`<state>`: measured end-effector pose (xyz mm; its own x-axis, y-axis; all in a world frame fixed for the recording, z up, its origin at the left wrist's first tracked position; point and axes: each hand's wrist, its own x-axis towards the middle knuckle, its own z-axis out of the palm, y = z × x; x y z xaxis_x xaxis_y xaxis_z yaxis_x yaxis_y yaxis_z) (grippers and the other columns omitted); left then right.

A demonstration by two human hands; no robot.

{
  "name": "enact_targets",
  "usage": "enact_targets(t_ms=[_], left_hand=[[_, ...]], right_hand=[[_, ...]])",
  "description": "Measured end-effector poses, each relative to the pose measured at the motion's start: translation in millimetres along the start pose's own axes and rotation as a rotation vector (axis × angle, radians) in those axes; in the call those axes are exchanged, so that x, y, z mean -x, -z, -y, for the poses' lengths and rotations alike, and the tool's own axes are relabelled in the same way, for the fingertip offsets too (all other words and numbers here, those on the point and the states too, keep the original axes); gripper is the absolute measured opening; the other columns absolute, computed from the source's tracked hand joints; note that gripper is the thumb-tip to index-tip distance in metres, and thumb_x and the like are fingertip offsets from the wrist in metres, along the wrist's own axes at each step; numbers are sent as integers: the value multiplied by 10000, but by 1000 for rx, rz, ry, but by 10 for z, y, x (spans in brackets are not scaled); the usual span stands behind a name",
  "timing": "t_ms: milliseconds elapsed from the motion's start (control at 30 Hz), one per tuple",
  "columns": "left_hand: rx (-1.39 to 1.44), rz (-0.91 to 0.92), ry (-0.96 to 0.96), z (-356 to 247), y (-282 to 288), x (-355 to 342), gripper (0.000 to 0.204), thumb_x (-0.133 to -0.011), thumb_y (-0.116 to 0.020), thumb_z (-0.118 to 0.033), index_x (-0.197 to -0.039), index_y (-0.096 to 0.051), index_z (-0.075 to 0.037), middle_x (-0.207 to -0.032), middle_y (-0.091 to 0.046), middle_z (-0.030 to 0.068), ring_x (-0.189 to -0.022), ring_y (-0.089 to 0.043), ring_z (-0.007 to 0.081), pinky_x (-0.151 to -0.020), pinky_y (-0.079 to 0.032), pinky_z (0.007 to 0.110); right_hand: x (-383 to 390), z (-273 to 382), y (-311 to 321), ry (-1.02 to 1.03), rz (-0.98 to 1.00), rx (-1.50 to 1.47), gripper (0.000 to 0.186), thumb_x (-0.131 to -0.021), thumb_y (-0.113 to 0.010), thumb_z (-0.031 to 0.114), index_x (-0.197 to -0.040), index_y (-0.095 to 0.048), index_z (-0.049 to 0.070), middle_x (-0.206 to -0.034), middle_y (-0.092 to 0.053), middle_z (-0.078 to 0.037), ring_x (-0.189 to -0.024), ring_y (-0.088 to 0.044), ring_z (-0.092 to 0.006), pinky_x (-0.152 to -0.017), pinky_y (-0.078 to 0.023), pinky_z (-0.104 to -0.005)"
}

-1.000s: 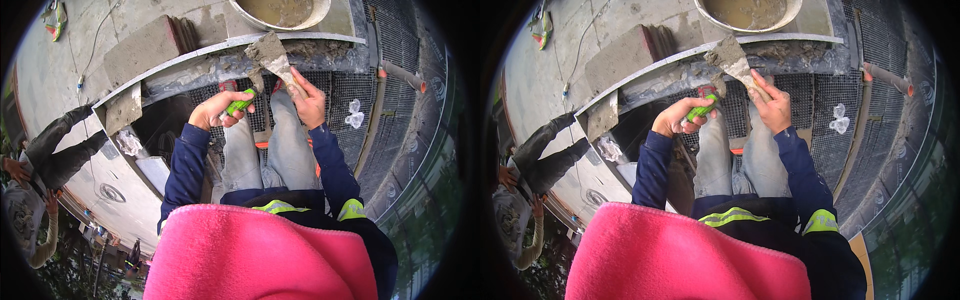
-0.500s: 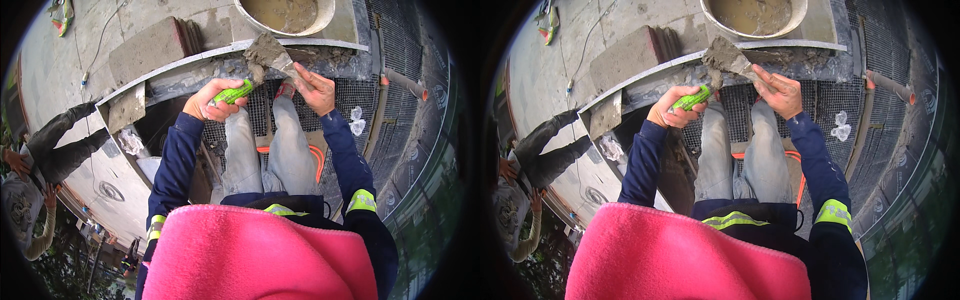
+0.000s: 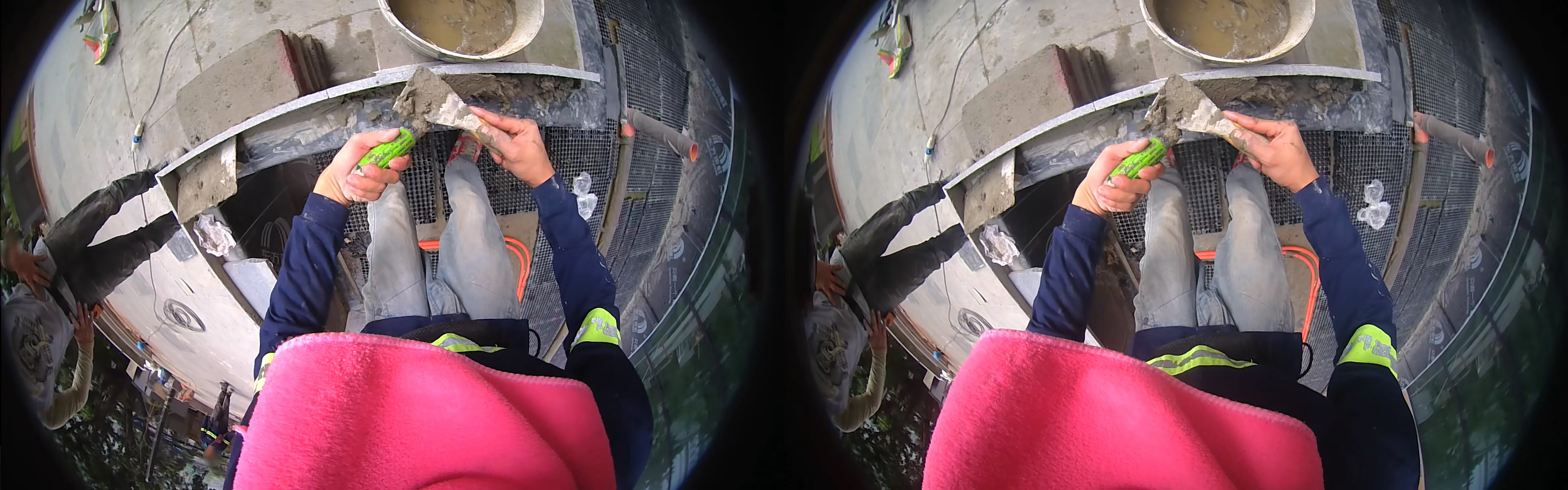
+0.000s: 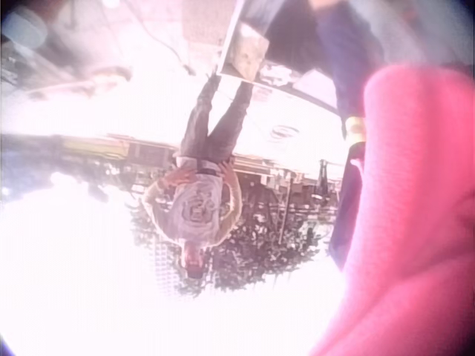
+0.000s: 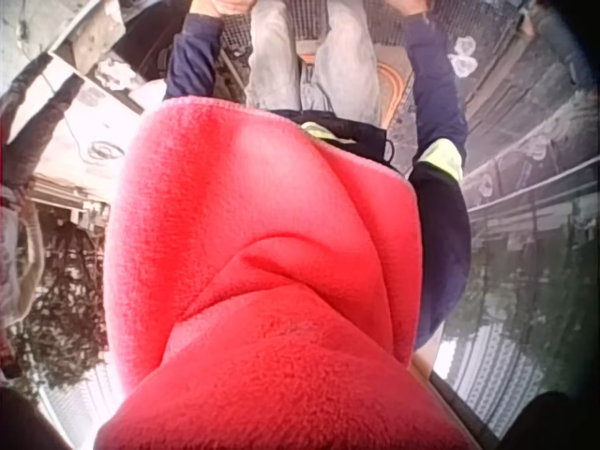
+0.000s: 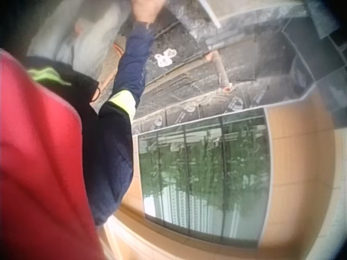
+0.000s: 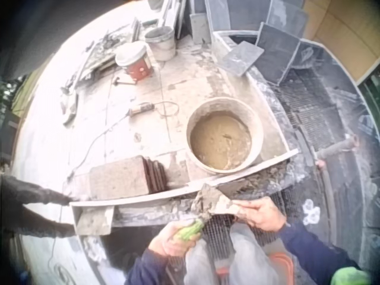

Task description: The person scoops cement from a bucket using a trowel and applies it to a curved metal frame. They use a smaller tool to smooth and spread the cement along the frame's edge.

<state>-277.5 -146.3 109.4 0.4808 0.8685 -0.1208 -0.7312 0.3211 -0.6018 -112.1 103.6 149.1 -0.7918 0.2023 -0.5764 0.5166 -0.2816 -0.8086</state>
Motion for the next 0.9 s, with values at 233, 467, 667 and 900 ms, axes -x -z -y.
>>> enact_targets(t_ms=[233,467,667,900], left_hand=[[-119,-92,59,-46,-156,-11,473,-987,-411,-469,-877,-454,-11,-539,-454,28,-303,-377,92,-247,-319,242],[-186,-350,160,-42,-255,-37,448,-985,-463,-404,-850,-475,23,-504,-422,45,-280,-345,71,-218,-280,206],[-524,-683,188,-76,-370,-142,456,-912,-568,-483,-796,-512,-46,-512,-437,4,-290,-325,57,-238,-283,203],[-979,-1034,228,-77,-654,-197,374,-916,-547,-413,-784,-508,-66,-559,-494,3,-342,-382,49,-287,-287,198]], right_hand=[[-182,-2,11,560,-171,435,357,-900,-649,115,-1257,-641,125,-903,-712,-10,-561,-532,-85,-578,-477,-229],[-137,144,258,397,61,588,382,-866,-669,109,-1247,-638,100,-1121,-699,-113,-977,-679,-124,-847,-517,-240],[-143,161,213,102,24,339,372,-879,-658,112,-1248,-631,73,-1135,-692,-115,-894,-687,-125,-761,-532,-271],[-85,482,-77,314,60,854,360,-864,-641,148,-1222,-651,117,-907,-694,-196,-697,-687,-292,-689,-543,-315]])
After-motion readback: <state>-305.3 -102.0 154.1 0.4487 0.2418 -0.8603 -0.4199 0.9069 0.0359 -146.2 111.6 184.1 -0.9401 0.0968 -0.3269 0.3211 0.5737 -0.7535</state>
